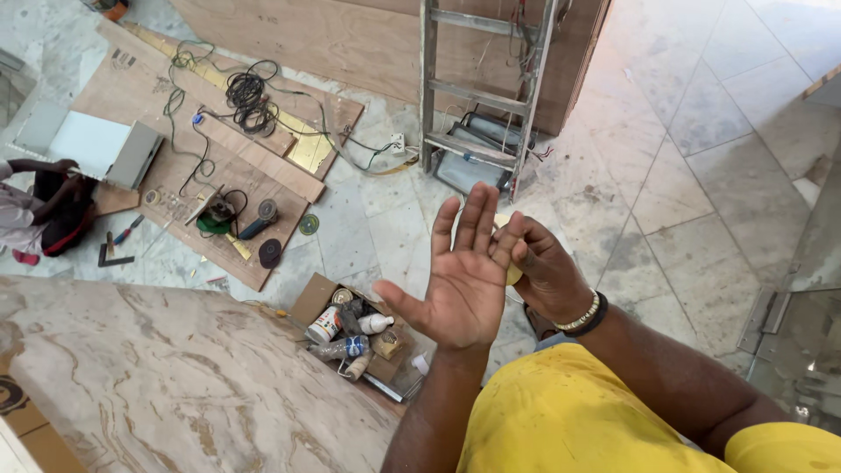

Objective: The person applies strips of white masking tape along the edge of a wooden cabinet. They tear pieces from a roll and press them onto the wood surface, smoothing them down with their fingers.

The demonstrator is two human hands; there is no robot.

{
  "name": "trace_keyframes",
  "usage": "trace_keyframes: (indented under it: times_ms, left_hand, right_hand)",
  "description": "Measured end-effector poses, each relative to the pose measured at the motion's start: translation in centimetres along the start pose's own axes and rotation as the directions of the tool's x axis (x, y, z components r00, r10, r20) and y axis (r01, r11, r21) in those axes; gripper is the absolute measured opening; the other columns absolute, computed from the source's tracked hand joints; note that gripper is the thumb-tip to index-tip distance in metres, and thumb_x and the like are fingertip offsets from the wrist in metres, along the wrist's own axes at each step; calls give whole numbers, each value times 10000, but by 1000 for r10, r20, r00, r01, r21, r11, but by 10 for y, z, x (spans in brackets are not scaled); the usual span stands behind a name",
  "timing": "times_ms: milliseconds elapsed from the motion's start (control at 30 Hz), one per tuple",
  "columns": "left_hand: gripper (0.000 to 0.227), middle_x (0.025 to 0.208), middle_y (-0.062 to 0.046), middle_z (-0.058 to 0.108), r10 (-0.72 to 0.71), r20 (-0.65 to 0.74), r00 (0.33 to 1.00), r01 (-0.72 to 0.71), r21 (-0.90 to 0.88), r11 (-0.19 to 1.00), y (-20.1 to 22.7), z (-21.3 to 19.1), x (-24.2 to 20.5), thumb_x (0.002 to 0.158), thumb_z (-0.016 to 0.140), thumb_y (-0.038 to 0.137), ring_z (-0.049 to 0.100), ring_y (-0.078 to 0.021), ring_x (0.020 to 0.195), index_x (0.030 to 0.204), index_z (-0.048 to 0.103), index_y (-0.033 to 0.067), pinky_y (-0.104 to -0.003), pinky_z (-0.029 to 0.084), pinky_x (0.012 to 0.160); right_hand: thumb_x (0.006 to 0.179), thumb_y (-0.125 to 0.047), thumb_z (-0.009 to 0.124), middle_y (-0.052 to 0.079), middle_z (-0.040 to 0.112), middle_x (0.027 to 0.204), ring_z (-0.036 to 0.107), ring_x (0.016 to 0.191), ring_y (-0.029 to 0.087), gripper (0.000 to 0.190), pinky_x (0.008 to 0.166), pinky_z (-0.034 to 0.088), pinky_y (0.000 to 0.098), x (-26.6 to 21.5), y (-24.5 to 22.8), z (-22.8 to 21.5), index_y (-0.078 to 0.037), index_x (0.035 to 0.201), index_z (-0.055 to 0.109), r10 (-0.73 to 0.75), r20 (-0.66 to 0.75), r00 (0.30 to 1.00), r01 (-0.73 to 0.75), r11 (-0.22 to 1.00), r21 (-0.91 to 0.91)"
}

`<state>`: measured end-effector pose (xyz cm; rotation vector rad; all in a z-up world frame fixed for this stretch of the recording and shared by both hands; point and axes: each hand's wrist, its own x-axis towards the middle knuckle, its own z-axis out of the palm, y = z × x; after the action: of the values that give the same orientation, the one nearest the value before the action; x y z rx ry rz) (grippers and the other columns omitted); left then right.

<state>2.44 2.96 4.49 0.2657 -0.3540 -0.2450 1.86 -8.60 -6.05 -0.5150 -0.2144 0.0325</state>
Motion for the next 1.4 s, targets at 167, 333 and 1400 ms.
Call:
trace_keyframes:
  times_ms: [167, 333, 1400]
  left_hand:
    - [1113, 1664, -275, 305, -62, -19, 998, 58, -162, 985, 9, 4, 0, 828, 572, 841, 194, -419, 1605, 1544, 395, 7, -661, 125, 1312]
    - [1129, 1667, -278, 296, -7, 7, 1000, 7, -45, 999, 9, -1, 0, 830, 550, 860, 208, -399, 1621, 1542, 398, -2, -638, 123, 1340]
    - [1260, 1770, -232, 185, -49, 197, 979, -118, 750, 651, -15, 1, -18, 823, 277, 1000, 165, -346, 1645, 1612, 293, 18, -475, 92, 1376]
  right_hand:
    - [973, -240, 755, 19, 672, 1109, 628, 1073, 134, 275, 946, 512, 318, -2, 3, -5, -71, 1161, 646, -7, -45, 999, 5, 1000, -27]
    - [989, -155, 776, 9, 673, 1022, 629, 966, 109, 164, 875, 517, 289, -3, 7, -7, -46, 1052, 672, -190, -145, 971, 150, 957, -250]
    - [1002, -453, 691, 3, 629, 1106, 574, 998, 101, 509, 854, 498, 269, 10, 12, -8, -39, 1272, 569, -24, -81, 996, -5, 941, -338]
